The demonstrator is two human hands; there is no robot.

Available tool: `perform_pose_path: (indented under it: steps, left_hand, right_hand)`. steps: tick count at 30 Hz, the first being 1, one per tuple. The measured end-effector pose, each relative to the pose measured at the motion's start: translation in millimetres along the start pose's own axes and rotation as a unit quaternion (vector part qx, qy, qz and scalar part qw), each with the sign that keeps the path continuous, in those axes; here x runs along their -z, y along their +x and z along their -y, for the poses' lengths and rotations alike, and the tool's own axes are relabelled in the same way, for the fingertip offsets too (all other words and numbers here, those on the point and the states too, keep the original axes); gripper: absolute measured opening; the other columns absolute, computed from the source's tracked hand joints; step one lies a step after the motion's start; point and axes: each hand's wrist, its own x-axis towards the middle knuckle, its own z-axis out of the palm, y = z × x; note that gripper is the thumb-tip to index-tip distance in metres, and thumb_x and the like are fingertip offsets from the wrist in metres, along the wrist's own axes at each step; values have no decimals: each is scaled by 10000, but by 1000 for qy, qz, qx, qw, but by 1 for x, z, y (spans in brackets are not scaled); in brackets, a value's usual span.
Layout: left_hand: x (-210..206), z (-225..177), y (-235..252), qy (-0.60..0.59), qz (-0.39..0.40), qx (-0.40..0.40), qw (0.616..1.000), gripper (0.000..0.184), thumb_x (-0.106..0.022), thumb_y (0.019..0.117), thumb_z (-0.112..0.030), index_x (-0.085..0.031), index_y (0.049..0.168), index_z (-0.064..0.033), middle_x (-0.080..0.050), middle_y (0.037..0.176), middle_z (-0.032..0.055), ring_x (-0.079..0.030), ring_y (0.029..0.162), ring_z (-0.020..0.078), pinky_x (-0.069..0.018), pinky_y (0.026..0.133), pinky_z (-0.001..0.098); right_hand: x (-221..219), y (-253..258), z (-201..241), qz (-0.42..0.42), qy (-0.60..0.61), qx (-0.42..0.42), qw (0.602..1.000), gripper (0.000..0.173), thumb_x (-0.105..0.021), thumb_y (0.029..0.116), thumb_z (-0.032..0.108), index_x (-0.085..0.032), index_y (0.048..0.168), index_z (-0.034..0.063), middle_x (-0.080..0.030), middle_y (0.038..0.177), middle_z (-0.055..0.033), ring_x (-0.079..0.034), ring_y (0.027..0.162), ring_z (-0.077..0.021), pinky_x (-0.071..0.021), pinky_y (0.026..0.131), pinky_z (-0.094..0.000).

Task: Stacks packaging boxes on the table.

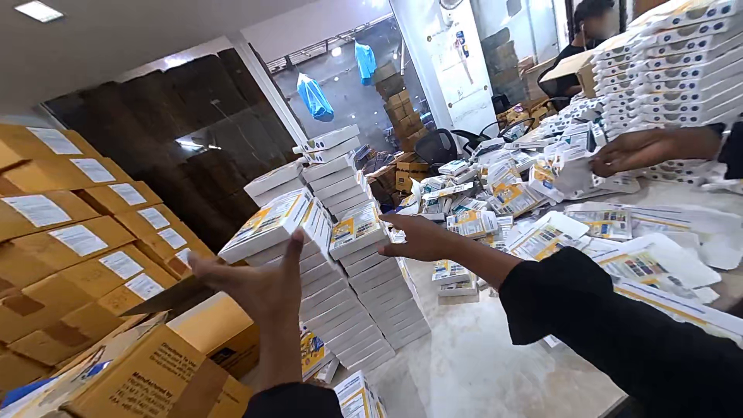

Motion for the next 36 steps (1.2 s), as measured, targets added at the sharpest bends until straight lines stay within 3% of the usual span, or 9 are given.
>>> perform_pose_path:
  steps: [5,8,11,15,20,23,29,32,36]
  left_hand:
    - [-14,-19,17,108,81,8,991,869,-761,858,-557,-494,1393,73,-336,1499,386,-332,1404,539,-317,1128,639]
    - [-14,-32,18,132,96,55,985,899,-810,830,-524,-484,1404,86,-335,1500,399,-351,1389,550,-318,1123,633]
    - [4,-34,8,109,108,55,987,1097,-829,781,-572,-332,1499,92,-332,1505,396,-348,1405,535,-319,1146,622]
    - [80,-12,-48,140,199,73,967,988,-673,867,-685,-339,1526,-29,-452,1479,288,-494,1317,476,-424,1033,677]
    - [183,76,-167,120,341,352,863,838,-625,976,-525,-335,1543,20,-446,1506,280,-495,1351,416,-458,1071,601]
    - [199,99,-236,62,332,450,826,652,-495,1056,-462,-444,1472,38,-560,1399,247,-577,1272,319,-485,1066,516]
    - [170,67,-260,-62,220,499,836,390,-544,1066,-240,-572,1336,40,-698,1151,179,-702,1029,233,-591,908,409]
    - [163,62,-270,-110,176,502,839,414,-663,995,-157,-569,1331,66,-701,1126,204,-714,981,261,-607,867,424]
    - [159,35,-275,-191,158,414,876,713,-750,842,13,-410,1464,84,-599,1316,228,-667,1106,252,-587,933,383]
  right_hand:
    - [0,-35,12,14,42,-15,999,647,-700,990,315,-445,1508,24,-560,1425,-223,-595,1273,-324,-508,1035,-497]
    - [-7,-64,22,22,47,-12,999,588,-702,989,281,-489,1464,9,-578,1399,-204,-610,1242,-311,-520,1013,-475]
    - [-21,-96,32,28,44,4,999,535,-727,970,264,-538,1406,19,-611,1342,-173,-648,1167,-274,-562,943,-439]
    - [-52,-141,30,84,89,-40,992,564,-750,946,347,-543,1405,92,-658,1251,-76,-679,1087,-159,-592,904,-360]
    - [-162,-188,9,218,289,-226,904,766,-648,963,542,-440,1513,50,-631,1352,-170,-663,1170,-277,-533,1018,-490]
    - [-218,-182,20,219,307,-284,882,879,-606,949,625,-392,1529,1,-554,1445,-231,-594,1290,-331,-480,1088,-521]
    - [-252,-154,40,134,369,-368,843,783,-643,939,585,-470,1432,2,-628,1270,-207,-645,1121,-296,-532,949,-493]
    - [-249,-157,20,122,354,-388,842,824,-720,884,582,-487,1402,-15,-662,1197,-183,-674,1035,-265,-556,898,-455]
    - [-230,-171,10,93,468,-340,810,651,-860,817,401,-593,1281,30,-725,1091,-114,-730,950,-222,-619,854,-415]
